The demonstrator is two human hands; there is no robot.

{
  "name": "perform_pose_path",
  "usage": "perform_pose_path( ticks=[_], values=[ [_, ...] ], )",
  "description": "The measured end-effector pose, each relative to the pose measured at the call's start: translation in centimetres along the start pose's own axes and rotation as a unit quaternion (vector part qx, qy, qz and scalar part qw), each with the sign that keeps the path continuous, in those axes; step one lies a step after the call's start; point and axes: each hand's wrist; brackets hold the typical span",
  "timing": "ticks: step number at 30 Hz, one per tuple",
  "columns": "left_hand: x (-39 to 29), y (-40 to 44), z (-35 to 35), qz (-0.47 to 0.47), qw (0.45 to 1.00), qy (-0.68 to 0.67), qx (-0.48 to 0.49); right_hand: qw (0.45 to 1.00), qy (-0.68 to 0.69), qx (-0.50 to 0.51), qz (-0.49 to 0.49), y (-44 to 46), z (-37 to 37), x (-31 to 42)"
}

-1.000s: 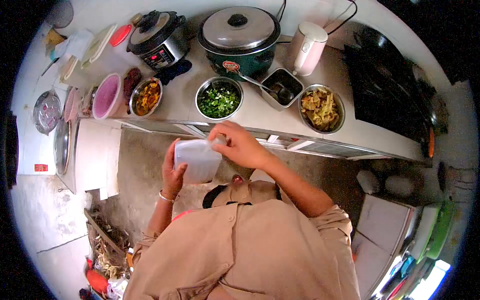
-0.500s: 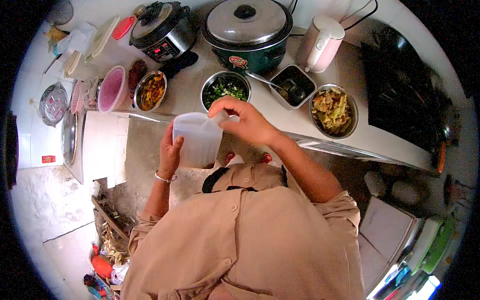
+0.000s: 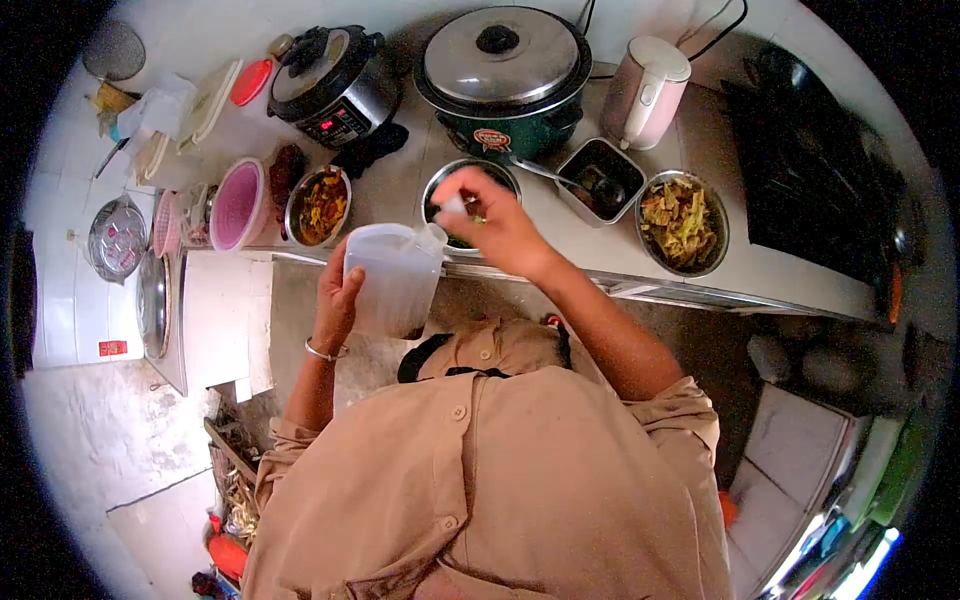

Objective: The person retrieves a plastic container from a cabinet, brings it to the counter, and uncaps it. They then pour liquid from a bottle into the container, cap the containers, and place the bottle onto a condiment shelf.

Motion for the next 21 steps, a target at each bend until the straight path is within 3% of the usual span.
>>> perform_pose_path(
  ticks=[2,3,4,6,7,8,11,13,21],
  values=[
    [0.1,-0.2,-0.7,0.019,0.999,0.034,-0.001,0.976,0.213,-0.030,0.029,0.7,-0.7,0.6],
    [0.1,-0.3,-0.9,0.022,0.999,0.033,0.002,0.936,0.326,-0.045,0.125,0.3,-1.1,1.1],
    [0.1,-0.4,-1.1,0.027,0.999,0.041,-0.002,0.937,0.325,-0.049,0.122,0.1,-1.4,0.0],
    [0.2,-0.3,-1.4,0.034,0.998,0.046,-0.003,0.934,0.284,0.006,0.218,-0.1,-1.7,-3.3],
    [0.4,-0.2,-1.6,0.033,0.999,0.036,-0.002,0.944,0.223,-0.060,0.234,-0.5,-0.3,-2.3],
    [0.5,-0.1,-1.8,0.032,0.999,0.026,-0.001,0.943,0.205,-0.043,0.260,-0.8,0.1,-1.9],
    [0.1,0.0,-2.0,0.029,0.999,0.033,0.009,0.955,0.141,-0.030,0.260,-0.7,1.4,-1.3],
    [0.5,-0.1,-2.2,0.038,0.998,0.037,0.019,0.985,0.112,-0.020,0.132,-0.5,1.7,-1.7],
    [1.0,-0.6,-3.1,0.042,0.997,0.028,0.063,0.985,0.050,0.009,0.165,-2.1,2.2,-0.3]
  ],
)
Point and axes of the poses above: each hand's wrist, its own y-axis towards the middle knuckle, its own z-axis out of the palm, x = y × z, and after that the axes turned 9 degrees about z, right-handed
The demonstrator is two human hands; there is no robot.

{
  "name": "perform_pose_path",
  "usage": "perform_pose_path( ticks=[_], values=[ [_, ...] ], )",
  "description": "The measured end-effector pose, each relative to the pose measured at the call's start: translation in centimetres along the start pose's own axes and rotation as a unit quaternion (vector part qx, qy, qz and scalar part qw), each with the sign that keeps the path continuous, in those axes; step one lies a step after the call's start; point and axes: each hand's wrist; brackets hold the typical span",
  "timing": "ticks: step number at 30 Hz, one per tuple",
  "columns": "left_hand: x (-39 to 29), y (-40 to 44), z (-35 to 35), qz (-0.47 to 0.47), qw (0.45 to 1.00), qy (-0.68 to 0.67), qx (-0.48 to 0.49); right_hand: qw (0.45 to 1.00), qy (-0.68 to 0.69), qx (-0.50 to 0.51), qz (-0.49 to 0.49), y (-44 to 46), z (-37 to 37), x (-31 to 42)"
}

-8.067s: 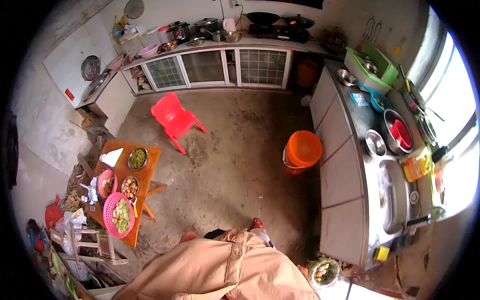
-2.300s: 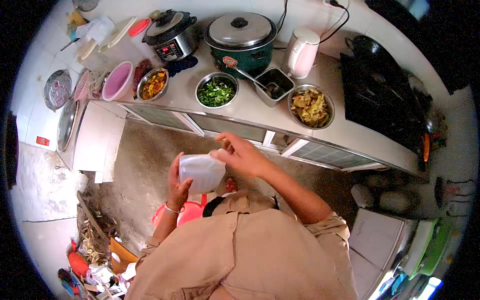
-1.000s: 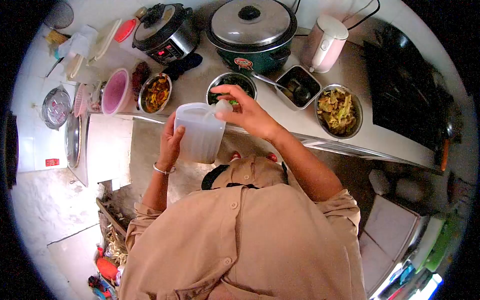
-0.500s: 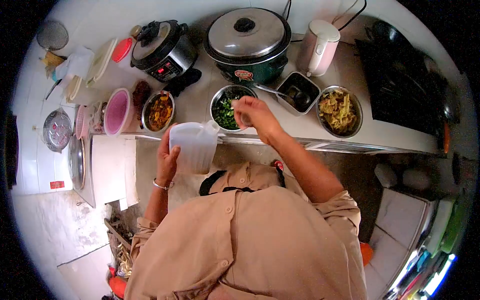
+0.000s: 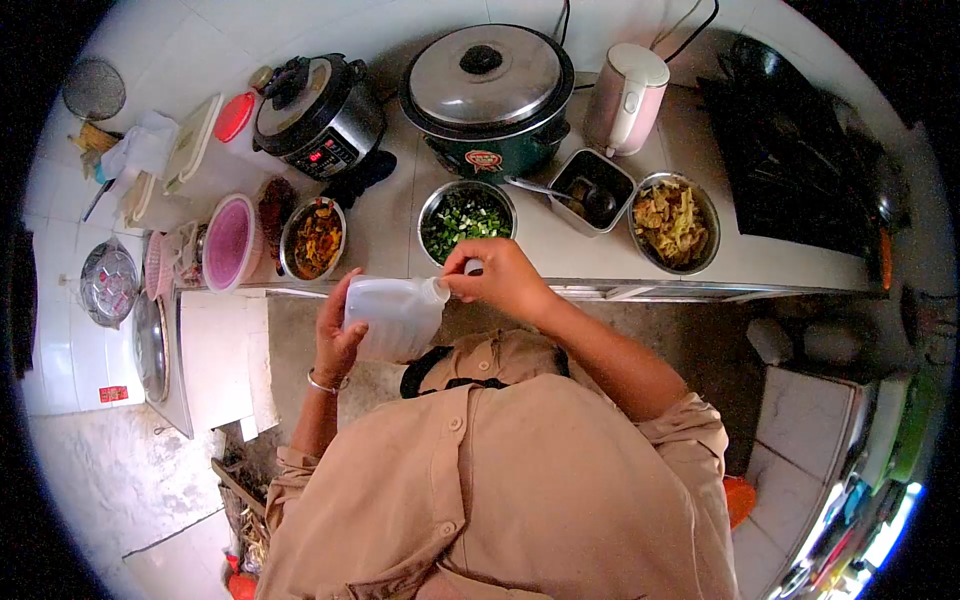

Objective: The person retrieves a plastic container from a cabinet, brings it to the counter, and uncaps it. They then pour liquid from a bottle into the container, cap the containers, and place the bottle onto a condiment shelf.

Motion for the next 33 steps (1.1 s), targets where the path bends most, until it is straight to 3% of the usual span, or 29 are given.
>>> perform_pose_path(
  ticks=[6,11,15,18,23,27,30,33],
  values=[
    [-0.4,-0.7,0.3,0.000,1.000,0.019,0.000,0.999,0.029,-0.011,0.027,-1.5,1.0,-0.6],
    [-0.1,-1.3,0.4,0.011,1.000,0.009,0.015,0.999,-0.020,-0.034,-0.028,-2.6,1.4,-0.5],
    [0.5,-1.8,0.5,-0.007,0.999,-0.022,0.037,0.999,0.040,-0.022,0.020,-3.3,1.6,-0.8],
    [1.1,-2.1,0.6,-0.034,0.997,-0.066,0.033,0.999,-0.019,-0.033,-0.029,-3.5,1.6,-0.8],
    [2.0,-2.0,0.5,-0.068,0.989,-0.127,0.023,0.997,0.025,0.002,0.072,-4.1,2.0,1.5],
    [1.7,-1.2,0.0,-0.086,0.982,-0.164,0.043,0.997,0.038,0.015,0.066,-3.6,1.9,0.9],
    [1.3,-0.1,-0.8,-0.122,0.978,-0.135,0.105,0.988,0.132,0.029,0.080,-3.0,1.2,-1.1],
    [1.4,1.7,-0.7,-0.114,0.991,-0.045,0.052,0.962,0.209,-0.108,0.141,-3.0,-2.0,-6.2]
  ],
)
Point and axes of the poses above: each hand's wrist, its own y-axis towards the middle knuckle, its own z-axis out of the palm, x = y × z, and after that the axes turned 9 degrees about z, right-handed
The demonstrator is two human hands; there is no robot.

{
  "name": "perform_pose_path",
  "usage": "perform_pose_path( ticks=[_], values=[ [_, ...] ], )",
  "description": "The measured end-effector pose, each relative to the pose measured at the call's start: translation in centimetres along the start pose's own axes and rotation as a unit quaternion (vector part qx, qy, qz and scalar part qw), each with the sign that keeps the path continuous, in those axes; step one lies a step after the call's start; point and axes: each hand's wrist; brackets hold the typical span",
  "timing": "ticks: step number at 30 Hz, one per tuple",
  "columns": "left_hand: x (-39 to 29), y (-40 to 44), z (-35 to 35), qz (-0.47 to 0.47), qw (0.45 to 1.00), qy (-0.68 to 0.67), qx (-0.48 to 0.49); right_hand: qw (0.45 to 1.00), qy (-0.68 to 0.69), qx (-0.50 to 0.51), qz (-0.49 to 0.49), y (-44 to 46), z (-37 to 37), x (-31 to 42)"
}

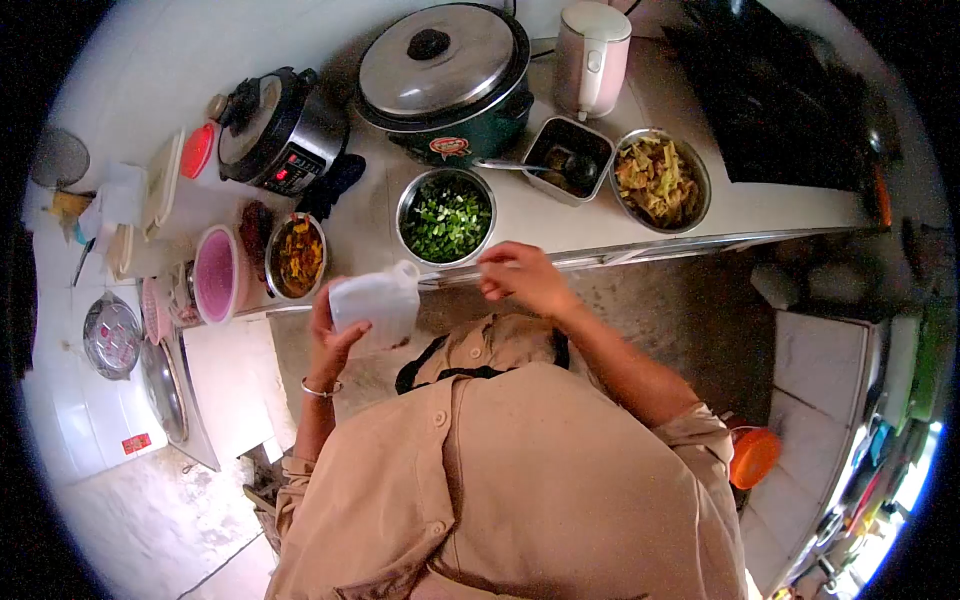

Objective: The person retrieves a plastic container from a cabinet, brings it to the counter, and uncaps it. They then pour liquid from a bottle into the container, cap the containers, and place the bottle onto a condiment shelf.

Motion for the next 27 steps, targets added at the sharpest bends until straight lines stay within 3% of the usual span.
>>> perform_pose_path(
  ticks=[4,6,11,14,16,18,20,22,27],
  values=[
    [-1.8,2.5,0.5,0.076,0.981,0.169,-0.064,0.984,0.051,-0.168,0.031,0.1,-6.4,-5.2],
    [-2.2,3.7,0.3,0.122,0.929,0.344,-0.062,0.971,0.063,-0.226,0.050,-0.3,-10.1,-8.7],
    [-4.0,6.1,0.7,0.117,0.912,0.391,-0.028,0.910,0.165,-0.371,0.090,-3.6,-16.7,-17.9],
    [-3.8,6.8,1.0,0.135,0.882,0.450,-0.029,0.902,0.177,-0.382,0.092,-5.4,-21.4,-25.5],
    [-4.4,7.2,1.6,0.129,0.872,0.471,-0.015,0.863,0.182,-0.450,0.141,-6.8,-22.4,-27.8],
    [-4.2,7.7,1.8,0.134,0.868,0.478,-0.007,0.871,0.150,-0.442,0.150,-8.2,-25.2,-32.3],
    [-4.3,8.0,1.9,0.138,0.863,0.486,-0.002,0.880,0.118,-0.432,0.159,-9.0,-24.5,-32.4],
    [-4.6,8.4,2.1,0.083,0.857,0.507,0.030,0.839,0.228,-0.474,0.140,-9.7,-23.7,-33.0],
    [-4.6,8.9,2.5,0.090,0.846,0.525,0.040,0.844,0.214,-0.468,0.149,-9.6,-22.8,-32.7]
  ],
)
Point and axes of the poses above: each hand's wrist, its own y-axis towards the middle knuckle, its own z-axis out of the palm, x = y × z, and after that the axes turned 9 degrees about z, right-handed
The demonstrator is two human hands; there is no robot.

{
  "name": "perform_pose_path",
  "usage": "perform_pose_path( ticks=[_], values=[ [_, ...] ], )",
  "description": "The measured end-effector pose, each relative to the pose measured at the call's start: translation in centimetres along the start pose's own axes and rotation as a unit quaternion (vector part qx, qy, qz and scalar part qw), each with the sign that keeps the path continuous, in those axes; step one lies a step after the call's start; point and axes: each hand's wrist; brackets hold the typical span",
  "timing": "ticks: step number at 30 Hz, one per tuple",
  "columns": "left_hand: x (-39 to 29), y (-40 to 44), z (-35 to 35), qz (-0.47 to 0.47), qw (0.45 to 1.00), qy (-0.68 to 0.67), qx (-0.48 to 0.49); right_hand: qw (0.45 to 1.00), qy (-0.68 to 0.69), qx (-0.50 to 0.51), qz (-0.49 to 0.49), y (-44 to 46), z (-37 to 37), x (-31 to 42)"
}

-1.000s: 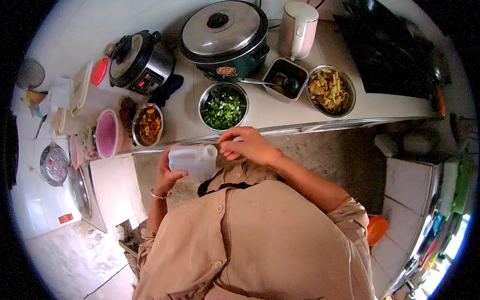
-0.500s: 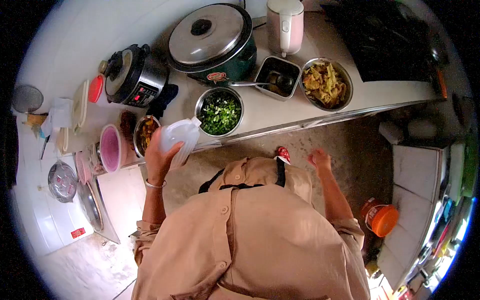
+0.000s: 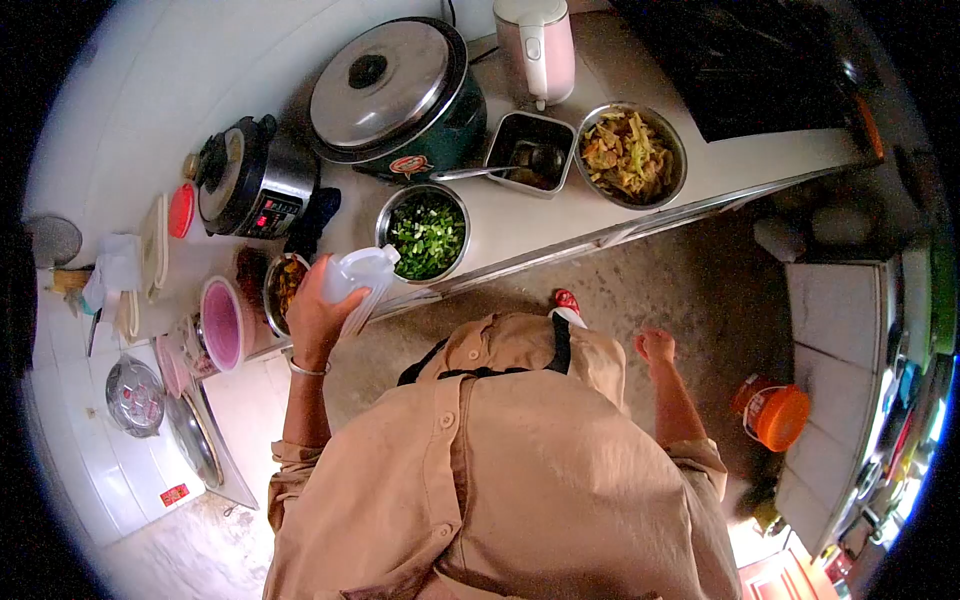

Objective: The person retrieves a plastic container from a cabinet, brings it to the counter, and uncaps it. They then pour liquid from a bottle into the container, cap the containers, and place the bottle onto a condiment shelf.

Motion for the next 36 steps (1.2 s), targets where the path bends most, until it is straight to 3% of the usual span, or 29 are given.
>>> perform_pose_path(
  ticks=[5,7,10,36],
  values=[
    [-0.6,0.6,0.1,0.002,1.000,0.005,0.023,1.000,0.004,-0.004,-0.014,-1.7,2.3,1.4],
    [-0.5,0.7,0.5,0.044,0.999,-0.002,-0.024,0.999,-0.045,0.002,-0.010,-2.5,2.4,2.1],
    [-0.9,1.3,0.5,0.052,0.998,-0.025,-0.020,1.000,-0.004,-0.007,-0.011,-2.0,2.6,1.8],
    [-0.6,0.5,-1.7,0.038,0.995,0.097,-0.005,1.000,-0.027,-0.006,-0.007,-0.5,1.9,0.9]
  ],
)
Point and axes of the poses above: each hand's wrist, its own y-axis towards the middle knuckle, its own z-axis out of the palm, x = y × z, and after that the axes turned 9 degrees about z, right-handed
